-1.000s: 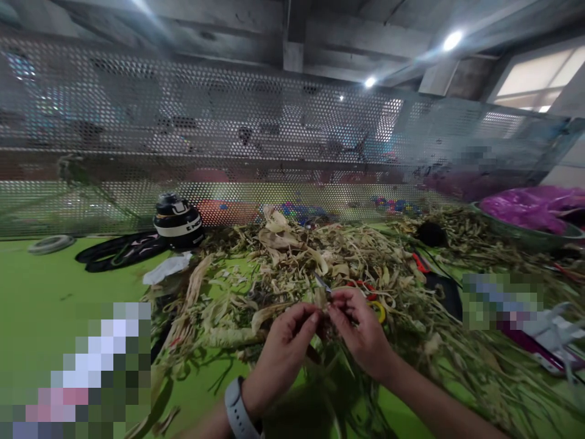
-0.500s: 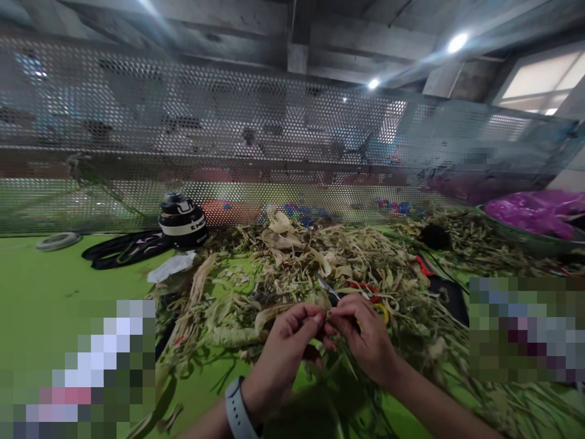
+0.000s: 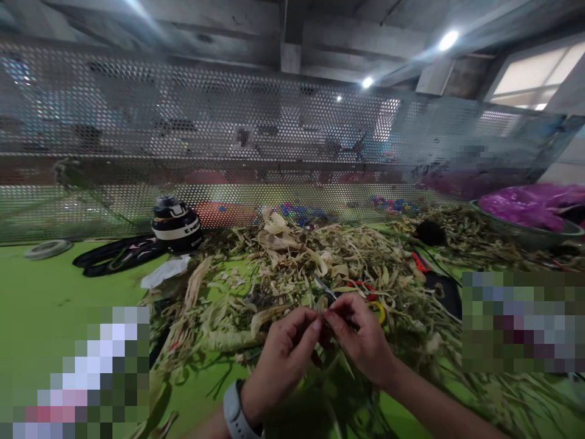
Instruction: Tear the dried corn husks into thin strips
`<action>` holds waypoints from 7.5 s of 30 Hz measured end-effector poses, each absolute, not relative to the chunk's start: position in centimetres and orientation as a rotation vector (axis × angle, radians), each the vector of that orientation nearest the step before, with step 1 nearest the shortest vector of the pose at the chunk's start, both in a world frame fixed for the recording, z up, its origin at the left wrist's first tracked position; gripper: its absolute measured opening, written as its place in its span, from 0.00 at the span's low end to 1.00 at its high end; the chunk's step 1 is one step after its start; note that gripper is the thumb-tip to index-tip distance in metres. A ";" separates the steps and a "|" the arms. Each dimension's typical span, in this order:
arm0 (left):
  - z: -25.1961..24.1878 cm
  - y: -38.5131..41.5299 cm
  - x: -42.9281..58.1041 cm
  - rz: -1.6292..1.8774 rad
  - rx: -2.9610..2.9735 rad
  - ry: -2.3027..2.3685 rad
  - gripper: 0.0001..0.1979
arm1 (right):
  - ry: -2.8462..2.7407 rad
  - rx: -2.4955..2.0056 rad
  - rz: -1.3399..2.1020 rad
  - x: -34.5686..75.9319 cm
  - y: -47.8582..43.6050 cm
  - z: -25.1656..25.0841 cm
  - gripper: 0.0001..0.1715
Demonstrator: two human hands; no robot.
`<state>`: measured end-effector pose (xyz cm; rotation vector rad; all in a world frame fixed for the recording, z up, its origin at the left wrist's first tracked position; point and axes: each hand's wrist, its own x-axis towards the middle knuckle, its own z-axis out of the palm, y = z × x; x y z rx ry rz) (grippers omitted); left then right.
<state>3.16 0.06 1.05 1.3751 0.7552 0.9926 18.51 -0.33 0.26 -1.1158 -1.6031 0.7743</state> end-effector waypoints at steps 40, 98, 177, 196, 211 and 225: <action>1.8 0.4 3.1 0.890 1.060 0.748 0.11 | -1.886 -1.116 1.038 19.5 0.1 1.7 0.12; 2.1 0.3 3.3 0.886 0.809 0.677 0.09 | -2.237 -0.758 0.010 21.2 1.2 1.0 0.15; 2.3 1.7 1.6 0.791 1.179 0.693 0.13 | -1.814 -1.111 1.071 19.6 -0.2 1.7 0.13; 1.1 1.3 2.6 0.937 0.884 0.735 0.07 | -1.784 -1.160 1.139 19.4 0.3 1.2 0.16; 1.3 0.7 3.1 0.941 0.803 0.681 0.07 | -2.098 -0.770 -0.142 19.8 0.9 0.1 0.08; 1.5 0.3 2.9 1.087 1.526 0.909 0.08 | -1.860 -1.177 0.778 18.7 -0.3 1.3 0.12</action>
